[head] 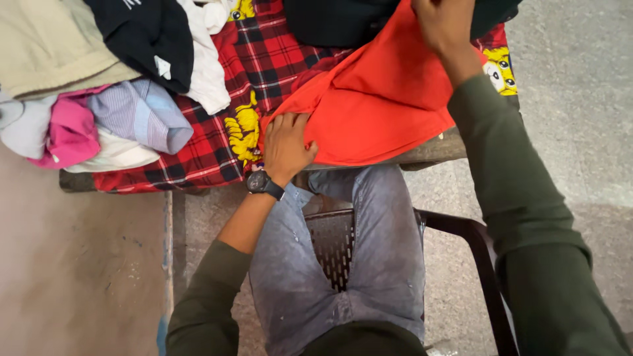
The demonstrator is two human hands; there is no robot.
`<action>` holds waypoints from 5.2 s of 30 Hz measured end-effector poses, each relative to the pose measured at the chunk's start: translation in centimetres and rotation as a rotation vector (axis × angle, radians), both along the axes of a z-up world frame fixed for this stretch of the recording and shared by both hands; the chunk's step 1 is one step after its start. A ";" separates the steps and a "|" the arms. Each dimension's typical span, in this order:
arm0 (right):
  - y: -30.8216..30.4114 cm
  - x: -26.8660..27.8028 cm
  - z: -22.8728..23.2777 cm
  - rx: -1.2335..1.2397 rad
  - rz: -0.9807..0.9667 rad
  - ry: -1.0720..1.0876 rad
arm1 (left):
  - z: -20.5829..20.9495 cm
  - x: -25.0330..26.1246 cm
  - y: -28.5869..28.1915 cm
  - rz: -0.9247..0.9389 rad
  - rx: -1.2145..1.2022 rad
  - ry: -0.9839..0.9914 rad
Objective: The person folds a pair of red trousers by hand on a table next to a suitcase.
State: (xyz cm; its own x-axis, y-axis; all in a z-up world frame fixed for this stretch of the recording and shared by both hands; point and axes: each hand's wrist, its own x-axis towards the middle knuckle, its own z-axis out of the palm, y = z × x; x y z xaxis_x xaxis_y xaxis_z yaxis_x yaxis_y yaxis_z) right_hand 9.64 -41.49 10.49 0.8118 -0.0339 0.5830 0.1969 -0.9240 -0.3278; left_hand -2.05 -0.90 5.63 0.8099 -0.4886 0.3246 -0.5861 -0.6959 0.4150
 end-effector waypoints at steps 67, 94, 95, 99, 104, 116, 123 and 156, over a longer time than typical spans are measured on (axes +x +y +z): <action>-4.0 -16.4 -5.4 0.759 -0.085 -0.011 | -1.9 -1.5 -1.5 -0.221 0.163 0.026; -0.3 -15.2 -5.2 0.721 -0.059 -0.131 | -2.0 -0.2 -0.1 -0.169 0.121 -0.250; -0.3 -15.4 -5.1 0.719 0.181 -0.191 | -1.5 -0.4 -0.6 -0.160 0.138 -0.244; 1.8 -16.5 -4.0 0.120 -0.202 -0.029 | 1.8 -1.7 -0.6 -0.118 0.251 -0.002; 3.1 -16.8 -3.3 0.112 -0.411 -0.243 | 2.0 -1.0 -0.5 0.108 0.140 0.268; 2.6 -16.5 -6.3 -0.170 -0.414 0.693 | -2.3 2.3 2.3 0.477 0.157 -0.099; 2.3 -16.3 -5.8 -0.084 -0.449 0.570 | -2.1 4.5 4.0 0.586 -0.089 -0.032; 4.6 -15.8 -3.0 1.714 0.058 0.684 | -1.6 -1.5 -1.9 -0.064 0.095 0.015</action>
